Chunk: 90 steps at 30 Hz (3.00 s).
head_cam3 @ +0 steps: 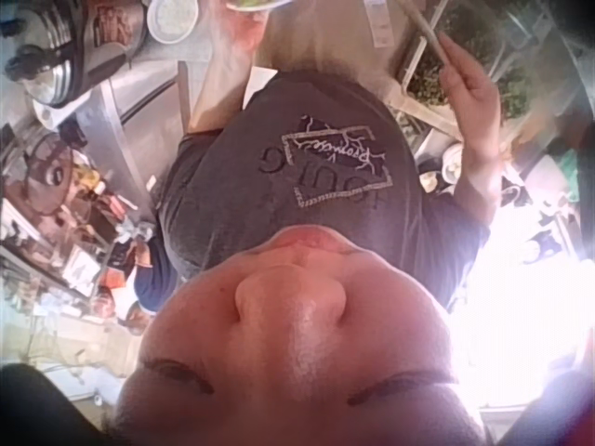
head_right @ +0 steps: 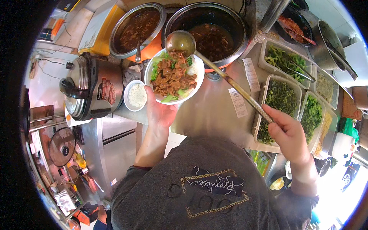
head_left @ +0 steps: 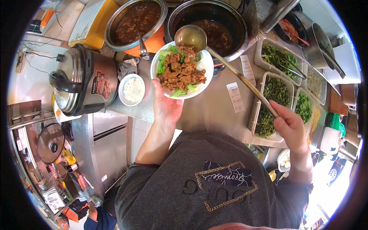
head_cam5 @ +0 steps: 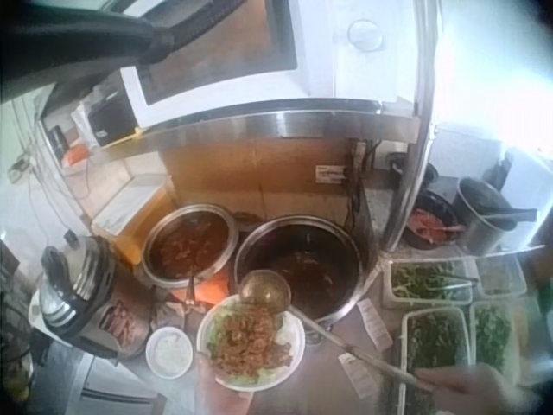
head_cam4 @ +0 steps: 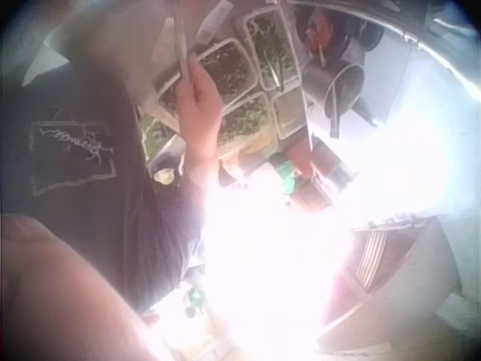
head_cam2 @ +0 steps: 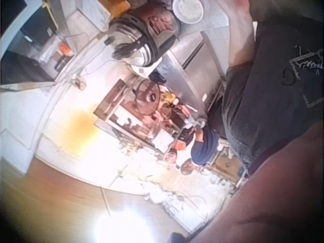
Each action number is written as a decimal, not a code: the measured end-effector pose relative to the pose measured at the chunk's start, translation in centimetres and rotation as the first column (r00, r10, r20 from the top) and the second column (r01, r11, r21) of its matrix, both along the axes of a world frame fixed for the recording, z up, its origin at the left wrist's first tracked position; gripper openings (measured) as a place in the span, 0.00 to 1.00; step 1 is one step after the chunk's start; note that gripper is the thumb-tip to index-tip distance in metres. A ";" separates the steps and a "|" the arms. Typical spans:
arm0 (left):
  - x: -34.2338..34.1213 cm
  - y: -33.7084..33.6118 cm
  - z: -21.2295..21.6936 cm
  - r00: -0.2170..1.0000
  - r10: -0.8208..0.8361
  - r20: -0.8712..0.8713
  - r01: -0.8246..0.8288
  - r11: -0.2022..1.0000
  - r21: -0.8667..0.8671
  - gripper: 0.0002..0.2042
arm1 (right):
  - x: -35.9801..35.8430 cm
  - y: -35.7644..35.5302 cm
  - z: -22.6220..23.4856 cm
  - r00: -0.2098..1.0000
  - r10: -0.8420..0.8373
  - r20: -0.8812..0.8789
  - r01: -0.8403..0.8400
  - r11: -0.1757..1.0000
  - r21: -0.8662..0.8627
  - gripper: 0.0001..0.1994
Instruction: The person scoops rice into multiple bowls, then adds chopped green vegetables, a brown meat sauce, and a halved hard-boiled egg to each. They place lids on the bowls and arrange them on the counter.
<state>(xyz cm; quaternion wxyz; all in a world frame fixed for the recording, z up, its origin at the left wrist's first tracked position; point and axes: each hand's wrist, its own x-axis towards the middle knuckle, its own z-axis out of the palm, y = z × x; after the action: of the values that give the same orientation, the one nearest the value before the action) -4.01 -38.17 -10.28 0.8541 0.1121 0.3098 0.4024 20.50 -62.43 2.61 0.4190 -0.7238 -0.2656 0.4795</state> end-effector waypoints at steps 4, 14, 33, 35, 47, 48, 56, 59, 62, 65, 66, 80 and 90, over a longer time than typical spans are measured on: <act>0.2 0.2 -0.2 0.999 0.022 -0.045 -0.019 0.997 0.071 0.33 | 1.2 0.6 -1.2 0.818 -0.182 -0.546 0.210 0.978 -0.011 0.26; -3.5 -1.2 1.2 0.966 -0.229 -0.120 0.237 0.970 0.057 0.40 | 0.8 12.0 -6.6 0.804 -0.130 -0.580 0.290 0.938 0.192 0.21; -2.8 -6.0 -4.3 0.778 -0.628 -0.015 0.628 0.776 0.054 0.36 | -4.4 -18.7 -11.2 0.712 -0.689 -0.132 0.698 0.715 0.032 0.13; -0.7 -8.4 -3.1 0.784 -0.597 -0.167 0.611 0.791 0.042 0.37 | -2.0 -22.5 -12.7 0.578 -0.627 0.522 0.626 0.751 0.210 0.13; 8.7 -26.4 0.3 0.811 -0.543 -0.219 0.567 0.821 0.062 0.36 | 21.4 -27.3 -13.2 0.414 -0.059 0.909 0.295 0.953 -0.072 0.22; 8.1 -26.5 0.3 0.840 -0.474 -0.263 0.501 0.865 0.040 0.36 | 22.5 -23.9 -13.2 0.367 -0.036 0.930 0.189 0.981 -0.036 0.23; 4.7 -31.4 0.6 0.929 -0.256 -0.268 0.274 0.961 0.032 0.38 | 32.9 -8.3 -19.6 0.354 0.207 0.912 0.199 0.936 -0.289 0.29; 4.1 -32.3 -0.5 0.924 -0.039 -0.380 0.049 0.999 0.017 0.39 | 35.0 -6.6 -23.3 0.186 0.495 0.849 0.229 0.818 -0.527 0.28; 2.7 -30.3 -2.3 0.945 -0.074 -0.320 0.103 0.992 0.073 0.39 | 35.1 -5.6 -24.1 0.112 0.731 0.673 0.031 0.675 -0.737 0.24; 2.2 -29.9 -3.0 0.929 -0.126 -0.347 0.167 0.982 0.089 0.41 | 34.6 -8.1 -22.3 -0.062 0.707 0.704 -0.033 0.704 -0.710 0.20; 2.2 -29.6 -3.1 0.920 -0.108 -0.376 0.146 0.987 0.073 0.41 | 34.2 -9.4 -21.8 -0.123 0.694 0.709 -0.001 0.714 -0.700 0.21; 9.5 -26.5 -3.0 0.843 -0.486 -0.228 0.518 0.849 0.105 0.34 | 27.3 -26.8 -15.0 0.284 0.040 0.958 0.298 0.946 -0.128 0.25; 17.1 -32.0 -3.3 0.469 -0.851 -0.236 0.876 0.481 0.007 0.39 | -0.8 -56.3 -5.9 0.002 -0.776 0.630 0.918 0.251 0.307 0.19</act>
<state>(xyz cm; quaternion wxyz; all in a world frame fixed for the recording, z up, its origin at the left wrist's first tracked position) 13.11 -70.22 -13.61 0.8952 0.3469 0.2685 -0.0792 19.69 -118.71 -3.25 0.4163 -0.8840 0.1442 -0.1563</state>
